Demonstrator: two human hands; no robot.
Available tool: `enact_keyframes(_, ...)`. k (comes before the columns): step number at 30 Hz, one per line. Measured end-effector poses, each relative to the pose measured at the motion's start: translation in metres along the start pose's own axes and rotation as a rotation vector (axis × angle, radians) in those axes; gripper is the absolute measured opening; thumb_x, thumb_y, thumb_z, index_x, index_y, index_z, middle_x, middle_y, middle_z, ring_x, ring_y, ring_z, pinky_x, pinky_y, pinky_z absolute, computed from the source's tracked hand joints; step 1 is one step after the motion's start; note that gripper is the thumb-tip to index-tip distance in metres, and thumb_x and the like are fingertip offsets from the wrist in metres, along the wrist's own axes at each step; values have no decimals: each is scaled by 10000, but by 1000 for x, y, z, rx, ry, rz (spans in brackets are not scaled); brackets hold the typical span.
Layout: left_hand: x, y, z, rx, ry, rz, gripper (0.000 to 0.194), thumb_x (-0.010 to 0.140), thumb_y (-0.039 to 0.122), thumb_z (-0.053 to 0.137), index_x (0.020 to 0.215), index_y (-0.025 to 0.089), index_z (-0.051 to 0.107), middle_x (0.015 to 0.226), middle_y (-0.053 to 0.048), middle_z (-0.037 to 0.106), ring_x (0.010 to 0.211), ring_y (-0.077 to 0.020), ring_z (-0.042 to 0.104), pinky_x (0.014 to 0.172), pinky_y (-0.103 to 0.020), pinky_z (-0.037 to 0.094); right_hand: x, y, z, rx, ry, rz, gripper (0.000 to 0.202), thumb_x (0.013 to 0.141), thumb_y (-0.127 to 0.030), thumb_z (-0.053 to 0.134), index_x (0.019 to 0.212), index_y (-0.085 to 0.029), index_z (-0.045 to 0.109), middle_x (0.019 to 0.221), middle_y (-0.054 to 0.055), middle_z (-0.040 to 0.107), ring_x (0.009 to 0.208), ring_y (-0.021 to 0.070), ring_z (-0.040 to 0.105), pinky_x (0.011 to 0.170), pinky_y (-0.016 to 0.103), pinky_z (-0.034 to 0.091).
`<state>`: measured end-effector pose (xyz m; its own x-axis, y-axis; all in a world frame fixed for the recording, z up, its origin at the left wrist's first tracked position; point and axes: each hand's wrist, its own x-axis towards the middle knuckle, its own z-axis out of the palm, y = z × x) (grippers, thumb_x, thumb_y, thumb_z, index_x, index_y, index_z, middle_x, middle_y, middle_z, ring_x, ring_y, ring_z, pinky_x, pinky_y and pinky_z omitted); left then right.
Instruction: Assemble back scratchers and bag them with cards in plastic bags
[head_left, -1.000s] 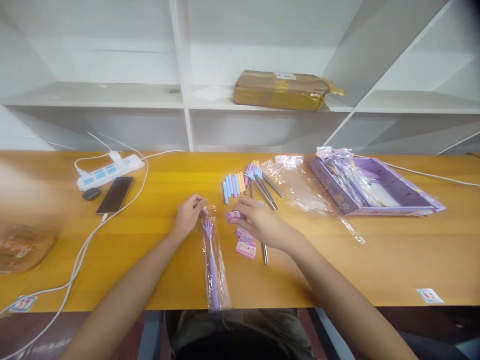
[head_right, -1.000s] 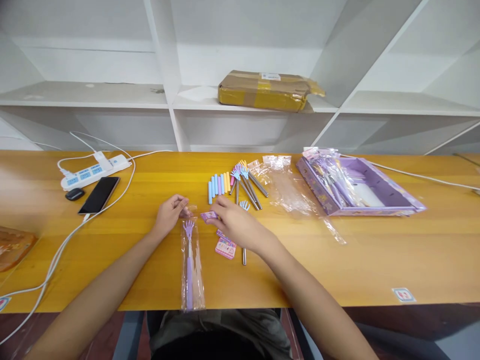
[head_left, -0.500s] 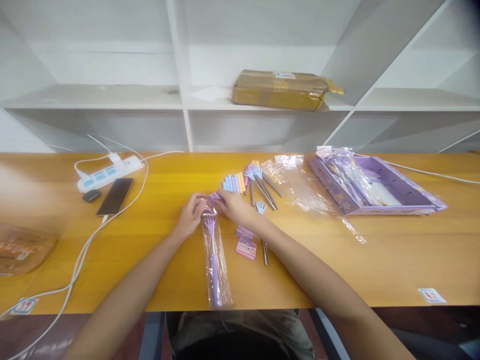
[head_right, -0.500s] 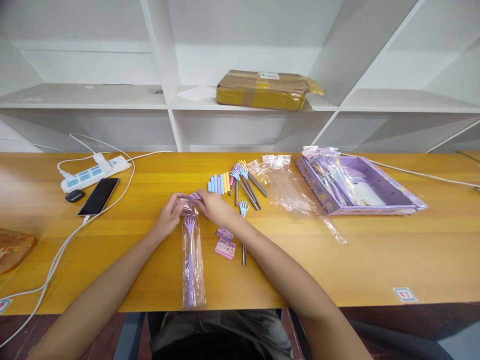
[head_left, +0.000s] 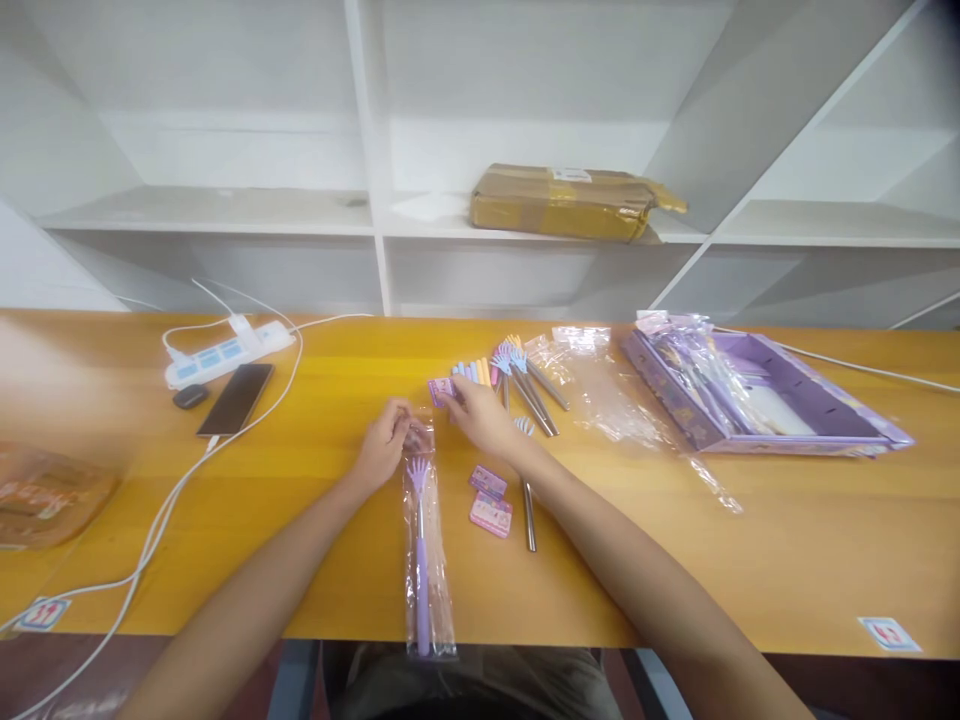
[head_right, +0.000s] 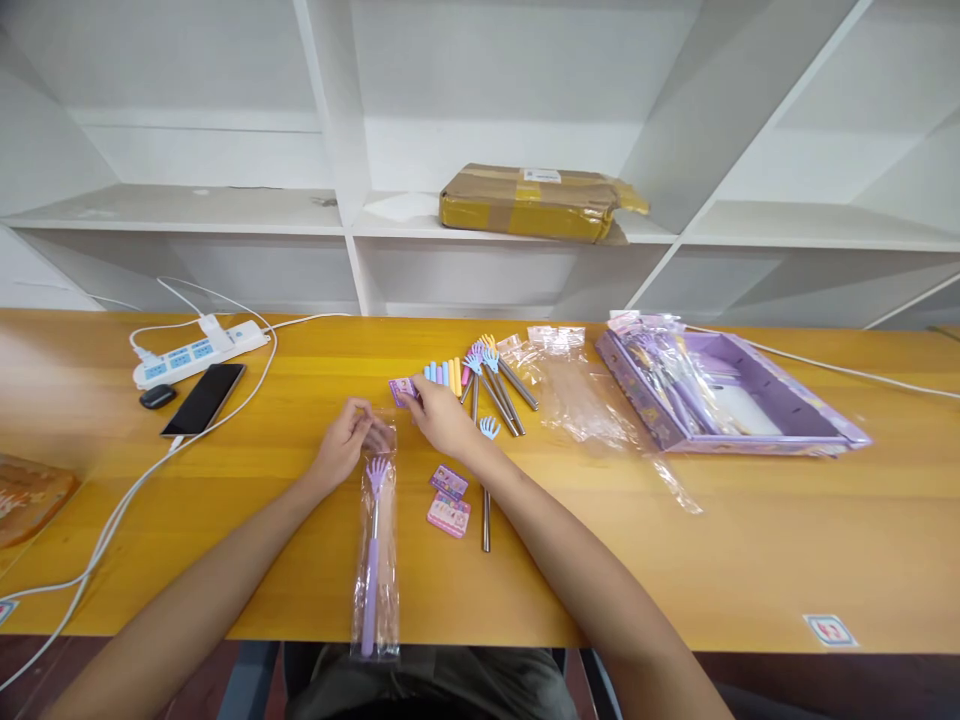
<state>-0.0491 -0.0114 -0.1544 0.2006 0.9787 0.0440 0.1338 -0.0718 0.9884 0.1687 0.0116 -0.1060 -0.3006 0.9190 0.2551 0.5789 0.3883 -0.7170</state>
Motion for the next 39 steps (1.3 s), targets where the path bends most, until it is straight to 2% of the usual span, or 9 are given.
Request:
enact_keyframes(6,4,0,-3,-143,-101,-64,363,944,547,686,1003,191,727,914,-80,813,756,-231,793,747,-371,639,4,1,-11,102,-6,-127,394,1139,-384,363,779,-248,448,777,9,580,818,188,578,827,312,467)
enact_keyframes(8,5,0,-3,-220,-108,-99,403,919,556,713,1054,177,732,941,-105,824,798,-252,806,782,-393,649,3,2,-9,123,-35,-193,377,1127,-355,403,790,-232,519,850,32,618,886,192,594,875,323,478)
enact_keyframes(11,8,1,-4,-335,-122,-144,495,908,614,700,1071,148,728,981,-159,832,872,-302,819,865,-474,659,0,5,-1,160,-81,-205,152,1074,-303,543,1026,-218,659,1013,51,708,962,193,652,877,317,501)
enact_keyframes(14,9,2,-5,-425,-152,-190,614,928,703,618,1076,119,738,980,-204,831,930,-357,820,929,-572,647,-3,8,5,131,-43,-168,150,1037,-260,615,1172,-217,665,1074,57,744,978,194,691,859,311,523)
enact_keyframes(20,8,13,-13,-611,-279,-320,593,989,653,557,1187,134,764,1207,-222,804,1159,-371,769,1086,-574,579,-2,15,4,9,-117,-236,127,1016,-179,653,1129,-209,702,1100,72,771,1025,203,713,943,337,539)
enact_keyframes(27,5,25,-20,-637,-391,-379,673,985,700,489,1243,132,740,1274,-242,772,1212,-391,740,1098,-605,545,0,10,-1,-30,-218,-415,243,1040,-103,543,1137,-201,743,1109,88,720,1054,210,680,970,353,540)
enact_keyframes(32,6,21,-21,-607,-381,-313,663,982,700,506,1311,176,745,1395,-214,728,1243,-397,723,1090,-619,547,-6,1,0,-122,-236,-381,222,1065,-186,567,1152,-216,770,1120,83,691,1022,199,676,903,311,521)
enact_keyframes(35,7,16,-22,-629,-368,-304,639,988,687,519,1327,198,754,1480,-187,685,1296,-392,690,1102,-595,540,-10,-5,-1,-152,-262,-315,256,1054,-156,558,1189,-228,762,1097,59,730,983,187,686,852,291,493)
enact_keyframes(39,7,11,-24,-681,-366,-289,636,1027,667,482,1377,197,729,1561,-176,624,1362,-380,639,1114,-565,521,-12,-11,-3,-194,-199,-205,241,1051,-141,535,1118,-196,760,1067,65,745,949,186,686,839,292,475)
